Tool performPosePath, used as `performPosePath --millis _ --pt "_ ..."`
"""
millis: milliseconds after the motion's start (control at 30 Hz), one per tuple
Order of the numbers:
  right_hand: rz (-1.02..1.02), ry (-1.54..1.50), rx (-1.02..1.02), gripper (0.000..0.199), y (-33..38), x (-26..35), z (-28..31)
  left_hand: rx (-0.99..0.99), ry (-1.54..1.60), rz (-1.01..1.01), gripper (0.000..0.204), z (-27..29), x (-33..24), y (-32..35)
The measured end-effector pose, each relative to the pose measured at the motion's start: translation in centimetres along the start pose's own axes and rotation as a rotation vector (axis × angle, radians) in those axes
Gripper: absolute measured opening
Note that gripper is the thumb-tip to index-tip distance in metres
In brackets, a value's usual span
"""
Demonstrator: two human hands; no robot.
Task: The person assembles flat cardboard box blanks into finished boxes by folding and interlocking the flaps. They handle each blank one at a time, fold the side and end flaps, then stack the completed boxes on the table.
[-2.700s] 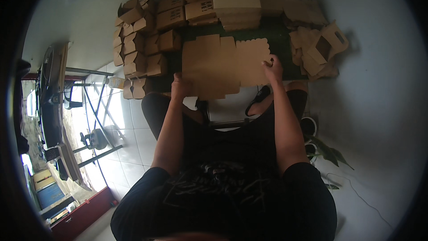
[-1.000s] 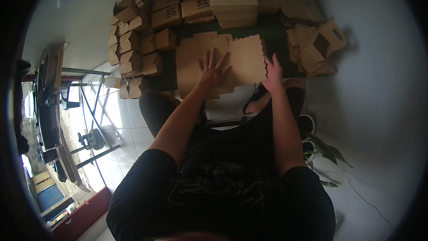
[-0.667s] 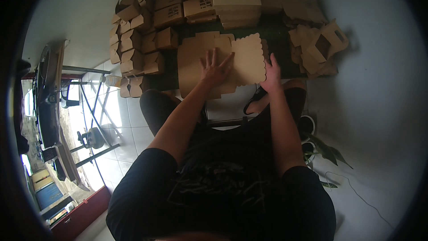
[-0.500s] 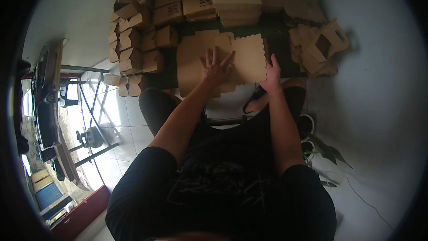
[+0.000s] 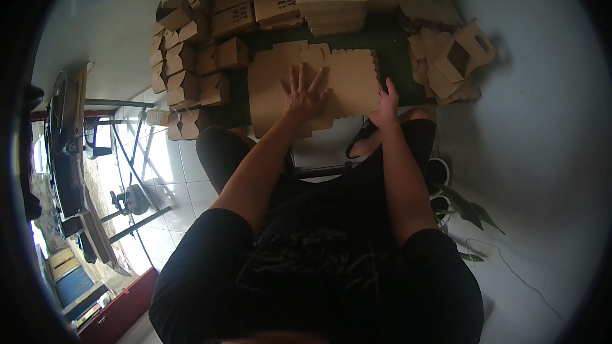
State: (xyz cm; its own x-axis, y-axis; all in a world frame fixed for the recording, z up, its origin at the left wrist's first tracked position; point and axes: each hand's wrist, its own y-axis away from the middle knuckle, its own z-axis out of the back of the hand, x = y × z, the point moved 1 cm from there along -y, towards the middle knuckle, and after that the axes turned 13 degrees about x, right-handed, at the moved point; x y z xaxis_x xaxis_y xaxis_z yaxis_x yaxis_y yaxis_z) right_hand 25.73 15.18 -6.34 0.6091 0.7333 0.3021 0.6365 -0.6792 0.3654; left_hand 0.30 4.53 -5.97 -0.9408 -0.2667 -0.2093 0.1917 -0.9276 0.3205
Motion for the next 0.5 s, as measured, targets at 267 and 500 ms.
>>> performPosePath --millis 267,500 --pt "0.001 0.015 -0.002 0.081 0.11 -0.05 -0.40 0.055 0.006 0.015 0.077 0.36 -0.09 0.02" --pt "-0.006 -0.001 0.001 0.083 0.05 -0.07 -0.25 0.057 0.004 0.017 0.078 0.54 -0.11 0.02"
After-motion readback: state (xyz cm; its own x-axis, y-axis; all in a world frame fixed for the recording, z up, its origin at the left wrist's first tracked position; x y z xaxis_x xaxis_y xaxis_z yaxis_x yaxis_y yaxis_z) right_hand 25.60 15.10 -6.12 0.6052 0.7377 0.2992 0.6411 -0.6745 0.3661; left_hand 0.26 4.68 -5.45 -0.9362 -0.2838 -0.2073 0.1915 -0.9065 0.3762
